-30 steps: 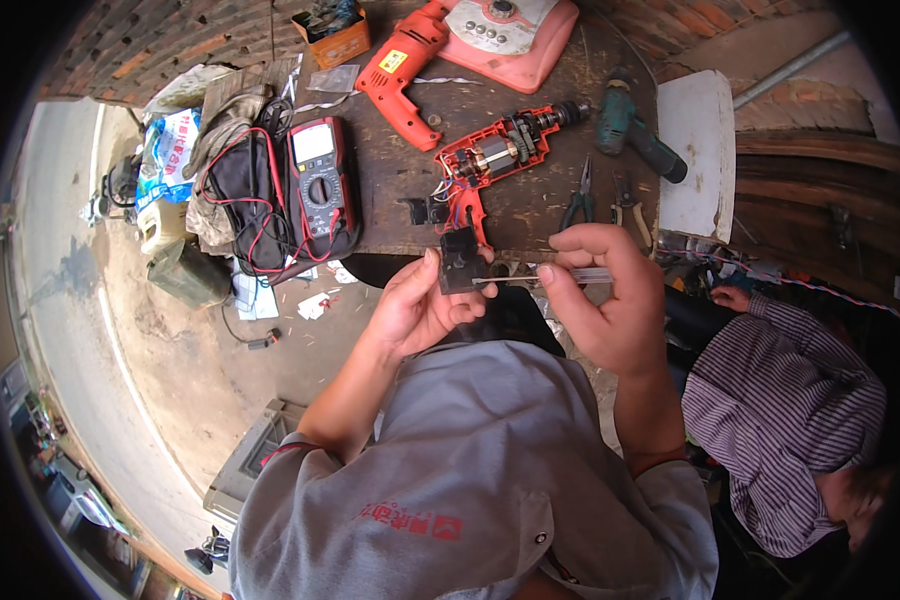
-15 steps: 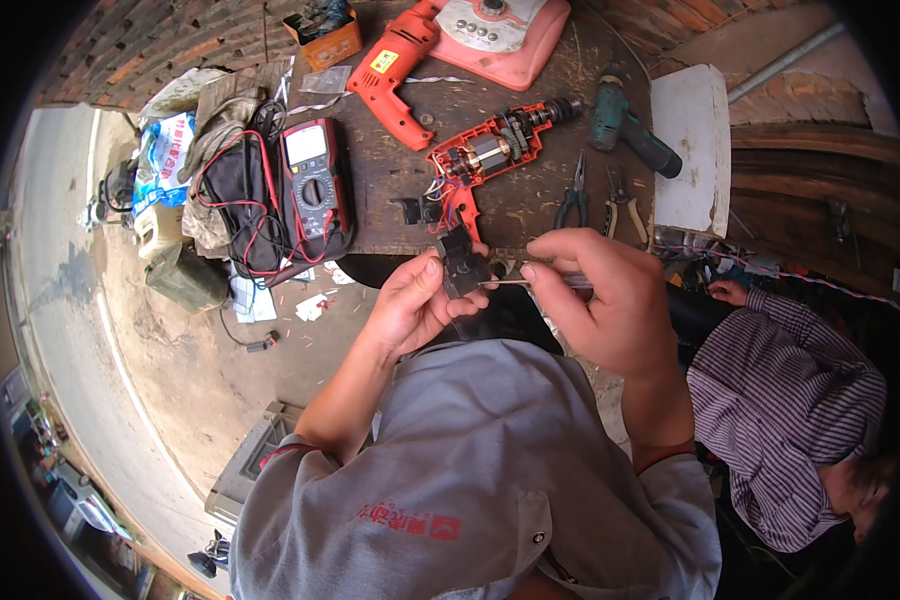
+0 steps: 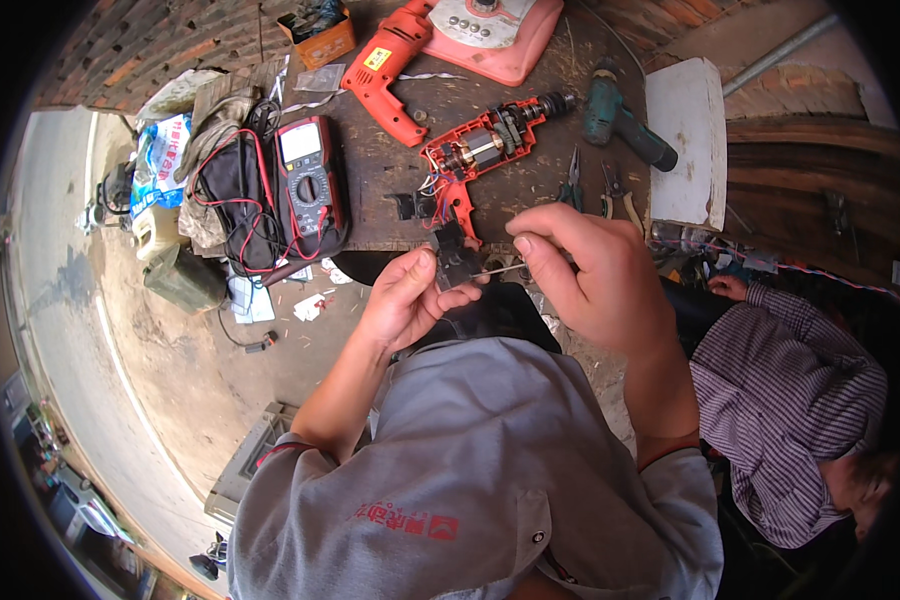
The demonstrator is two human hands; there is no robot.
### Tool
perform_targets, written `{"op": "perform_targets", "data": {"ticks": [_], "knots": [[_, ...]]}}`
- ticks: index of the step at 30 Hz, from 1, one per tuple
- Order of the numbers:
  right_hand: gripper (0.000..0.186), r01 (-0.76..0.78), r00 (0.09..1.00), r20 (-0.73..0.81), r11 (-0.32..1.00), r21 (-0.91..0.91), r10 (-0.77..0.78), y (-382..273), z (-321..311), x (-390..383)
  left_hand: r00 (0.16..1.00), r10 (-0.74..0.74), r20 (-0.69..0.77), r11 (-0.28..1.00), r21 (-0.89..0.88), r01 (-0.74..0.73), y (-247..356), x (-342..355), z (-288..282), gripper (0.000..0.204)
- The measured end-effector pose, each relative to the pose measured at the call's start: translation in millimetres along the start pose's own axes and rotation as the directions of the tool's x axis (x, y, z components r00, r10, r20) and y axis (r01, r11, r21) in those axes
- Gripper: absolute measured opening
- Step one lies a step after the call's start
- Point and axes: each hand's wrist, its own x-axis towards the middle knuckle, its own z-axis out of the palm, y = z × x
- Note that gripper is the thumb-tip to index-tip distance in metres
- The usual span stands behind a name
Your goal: The person works on a disassembled red power drill at a cluttered workbench. They use a screwdriver to adjust internal components, then use a multimeter to test electrical connections, and finally use pliers to strip and twist wires.
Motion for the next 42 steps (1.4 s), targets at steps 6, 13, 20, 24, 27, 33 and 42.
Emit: {"op": "perform_targets", "data": {"ticks": [6,13,20,24,27,33,42], "knots": [[0.025,0.051,0.994,0.094,0.992,0.116,-0.062,15,-6,7,0.993,-0.073,-0.088,0.994,-0.09,0.065,-2,-1,4,0.057],[0.025,-0.055,0.953,0.302,0.996,0.072,0.031,8,-19,16,0.988,-0.122,-0.09,0.977,-0.184,0.104,3,-1,3,0.059],[0.017,0.036,0.994,0.096,0.985,0.171,-0.053,12,-6,21,0.975,-0.184,-0.125,0.961,-0.232,0.151,3,1,6,0.058],[0.028,-0.257,0.912,0.35,0.963,0.079,0.214,19,-20,31,0.956,-0.253,-0.147,0.912,-0.367,0.185,5,3,12,0.055],[0.026,-0.217,0.945,0.283,0.963,0.16,0.166,40,-11,28,0.933,-0.316,-0.173,0.87,-0.446,0.212,5,5,14,0.057],[0.031,-0.283,0.91,0.372,0.93,0.236,0.182,64,-6,34,0.923,-0.337,-0.185,0.832,-0.518,0.2,1,6,17,0.064],[0.027,-0.354,0.879,0.429,0.889,0.292,0.209,68,-3,37,0.906,-0.364,-0.217,0.832,-0.513,0.211,-2,5,13,0.063]]}}
